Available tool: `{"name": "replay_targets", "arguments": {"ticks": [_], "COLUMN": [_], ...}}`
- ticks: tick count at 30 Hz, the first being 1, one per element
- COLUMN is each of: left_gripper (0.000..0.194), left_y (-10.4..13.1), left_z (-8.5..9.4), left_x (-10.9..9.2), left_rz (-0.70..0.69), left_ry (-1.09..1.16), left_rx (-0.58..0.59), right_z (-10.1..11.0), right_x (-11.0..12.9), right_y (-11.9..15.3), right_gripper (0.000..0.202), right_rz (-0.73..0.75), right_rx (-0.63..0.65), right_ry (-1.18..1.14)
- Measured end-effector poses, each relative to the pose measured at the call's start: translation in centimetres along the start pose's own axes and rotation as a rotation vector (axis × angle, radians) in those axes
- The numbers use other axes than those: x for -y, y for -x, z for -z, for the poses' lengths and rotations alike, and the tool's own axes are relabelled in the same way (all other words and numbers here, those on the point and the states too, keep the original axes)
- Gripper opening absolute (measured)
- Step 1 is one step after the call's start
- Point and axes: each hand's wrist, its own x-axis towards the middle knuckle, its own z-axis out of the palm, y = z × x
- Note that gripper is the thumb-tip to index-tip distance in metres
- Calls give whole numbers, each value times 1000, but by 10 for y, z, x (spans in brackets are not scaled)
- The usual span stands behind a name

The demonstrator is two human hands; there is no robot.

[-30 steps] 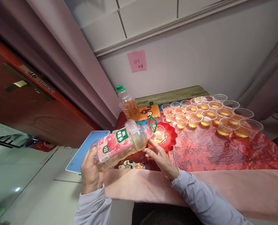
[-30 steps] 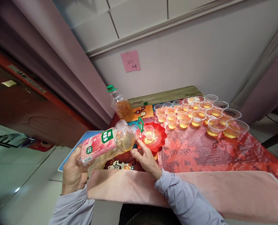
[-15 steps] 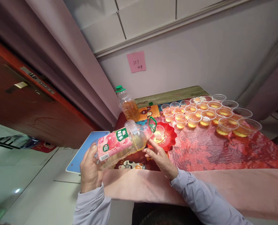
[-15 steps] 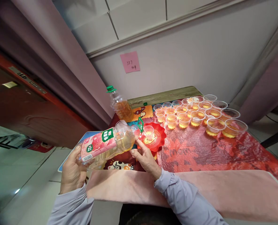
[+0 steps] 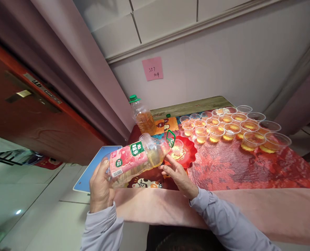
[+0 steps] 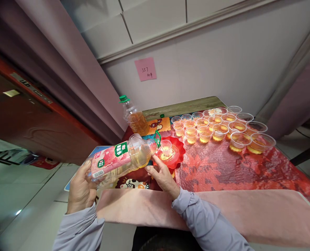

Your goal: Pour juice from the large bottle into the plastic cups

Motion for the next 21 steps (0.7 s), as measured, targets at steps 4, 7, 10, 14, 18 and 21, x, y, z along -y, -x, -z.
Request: {"name": "replay_targets", "arguments": {"ticks": [4,7,10,14,18,21], "left_gripper": [49,49,50,52,51,51], "left_y": [2,4,4,2,1,2], "left_z": [-2,-3,-4,-2,-1,-2], "left_x": [-2,-4,-5,-3,-3,-4], "left_rz": [-6,0,11,-2,-5,1], "left_ry": [-6,11,31,26,26,17], "left_rx": [5,7,3,5,6,11], "right_z": [0,0,0,0,1,1], "right_x": [0,0,-1,-1,-1,-2], "right_y": [0,1,0,0,0,0], "right_gripper": [76,74,72,73,73,73], "right_rz": [-2,-6,-10,-12,-10,-6], "right_rx": [-9,-14,-12,-16,-18,-13], "right_ry": [5,5,6,5,1,1]}}
